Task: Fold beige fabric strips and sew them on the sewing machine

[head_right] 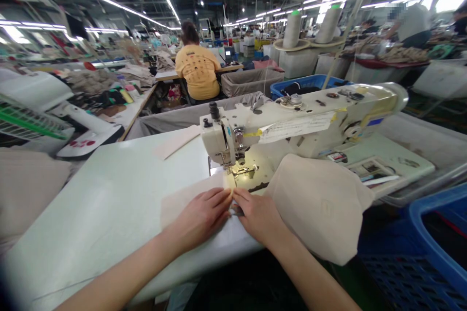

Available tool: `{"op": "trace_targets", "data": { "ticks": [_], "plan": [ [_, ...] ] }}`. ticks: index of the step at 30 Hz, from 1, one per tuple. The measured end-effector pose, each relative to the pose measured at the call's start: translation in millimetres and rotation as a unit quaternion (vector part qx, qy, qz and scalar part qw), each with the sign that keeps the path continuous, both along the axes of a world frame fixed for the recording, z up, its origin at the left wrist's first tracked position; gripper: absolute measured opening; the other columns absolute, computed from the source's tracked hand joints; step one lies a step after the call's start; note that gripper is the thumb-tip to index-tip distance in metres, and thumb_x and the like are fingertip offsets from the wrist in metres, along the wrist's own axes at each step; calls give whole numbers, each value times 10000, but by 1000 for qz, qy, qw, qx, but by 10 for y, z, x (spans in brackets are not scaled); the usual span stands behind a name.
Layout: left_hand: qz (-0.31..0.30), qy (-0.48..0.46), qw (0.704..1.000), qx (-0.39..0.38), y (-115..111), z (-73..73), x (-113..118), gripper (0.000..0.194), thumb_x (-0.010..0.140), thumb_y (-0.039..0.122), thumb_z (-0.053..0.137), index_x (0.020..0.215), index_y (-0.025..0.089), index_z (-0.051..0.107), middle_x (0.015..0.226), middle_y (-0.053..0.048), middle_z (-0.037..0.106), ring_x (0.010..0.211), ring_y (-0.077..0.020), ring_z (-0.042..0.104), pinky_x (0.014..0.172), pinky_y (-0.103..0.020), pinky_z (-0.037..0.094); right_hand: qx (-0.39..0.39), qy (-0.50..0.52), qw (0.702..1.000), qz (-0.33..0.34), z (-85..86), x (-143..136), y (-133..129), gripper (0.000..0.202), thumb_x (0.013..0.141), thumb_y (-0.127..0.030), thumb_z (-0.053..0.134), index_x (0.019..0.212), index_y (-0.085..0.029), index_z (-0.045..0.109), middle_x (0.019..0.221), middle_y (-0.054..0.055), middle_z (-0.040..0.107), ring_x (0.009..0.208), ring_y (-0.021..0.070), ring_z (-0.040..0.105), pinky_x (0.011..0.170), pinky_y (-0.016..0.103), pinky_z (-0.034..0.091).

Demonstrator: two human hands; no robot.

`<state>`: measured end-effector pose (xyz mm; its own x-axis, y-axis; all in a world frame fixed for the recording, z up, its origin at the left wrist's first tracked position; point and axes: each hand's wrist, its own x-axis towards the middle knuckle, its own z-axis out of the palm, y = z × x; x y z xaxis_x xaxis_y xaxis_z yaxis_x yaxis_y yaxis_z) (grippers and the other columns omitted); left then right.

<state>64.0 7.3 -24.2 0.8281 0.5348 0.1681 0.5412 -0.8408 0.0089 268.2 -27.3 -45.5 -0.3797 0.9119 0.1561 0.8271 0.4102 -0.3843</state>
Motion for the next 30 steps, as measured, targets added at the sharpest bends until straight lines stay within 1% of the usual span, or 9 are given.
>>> {"op": "trace_targets", "data": {
  "ticks": [2, 4, 10, 14, 18, 23, 26, 30],
  "plan": [
    [-6, -5, 1000, 11, 14, -54, -31, 337, 1016, 291, 499, 1301, 122, 565, 1315, -137, 609, 1188, -299, 575, 979, -448, 551, -1, 0, 1000, -1, 12, -1, 17, 435, 913, -128, 543, 1340, -181, 613, 1410, 87, 599, 1069, 241, 696, 924, 343, 565],
    [-10, -6, 1000, 8, 65, -71, -50, 334, 1028, 304, 477, 1292, 124, 573, 1298, -135, 619, 1174, -290, 583, 980, -451, 552, -1, -1, 1000, -2, 33, -5, 53, 433, 912, -132, 545, 1336, -182, 617, 1401, 90, 605, 1082, 247, 691, 929, 350, 564],
    [-8, -21, 1000, -4, 283, -16, -42, 322, 1049, 336, 423, 1190, 132, 628, 1162, -127, 660, 1116, -265, 600, 964, -436, 555, -11, 2, 1000, -2, 124, -41, 226, 407, 920, -137, 560, 1322, -172, 619, 1410, 85, 594, 1131, 248, 665, 968, 365, 546],
    [-3, -30, 1000, -7, 452, 8, -37, 317, 1050, 336, 415, 1098, 144, 662, 1142, -122, 661, 1077, -248, 606, 960, -412, 549, -9, -1, 1000, -11, 160, -74, 335, 394, 931, -135, 545, 1314, -182, 625, 1427, 65, 581, 1136, 244, 660, 958, 358, 548],
    [-6, -39, 999, -11, 630, 44, -48, 297, 1046, 304, 413, 1114, 159, 663, 1171, -111, 660, 1094, -243, 601, 983, -407, 535, -12, -8, 1000, -21, 196, -89, 382, 379, 948, -144, 525, 1304, -209, 635, 1418, 57, 590, 1088, 234, 679, 916, 351, 560],
    [-13, -42, 999, -11, 789, 57, -74, 299, 1051, 307, 398, 1146, 170, 646, 1113, -100, 662, 1053, -227, 608, 972, -387, 532, -13, 4, 1000, -27, 212, -93, 295, 306, 964, -194, 545, 1239, -219, 677, 1372, 56, 624, 1097, 236, 678, 924, 344, 556],
    [-15, -39, 999, -3, 813, 32, -87, 296, 1053, 299, 394, 1144, 164, 641, 1145, -102, 654, 1057, -223, 604, 981, -376, 525, -12, 21, 999, -36, 153, -114, 183, 288, 971, -217, 558, 1233, -207, 675, 1381, 58, 618, 1042, 229, 700, 895, 332, 569],
    [-5, -58, 998, 5, 796, -30, -105, 306, 1052, 313, 404, 1206, 160, 620, 1213, -112, 643, 1100, -229, 595, 1000, -388, 524, -1, 17, 998, -57, 52, -153, 82, 353, 949, -189, 569, 1295, -197, 635, 1426, 66, 584, 1003, 221, 713, 871, 324, 579]
  ]
}}
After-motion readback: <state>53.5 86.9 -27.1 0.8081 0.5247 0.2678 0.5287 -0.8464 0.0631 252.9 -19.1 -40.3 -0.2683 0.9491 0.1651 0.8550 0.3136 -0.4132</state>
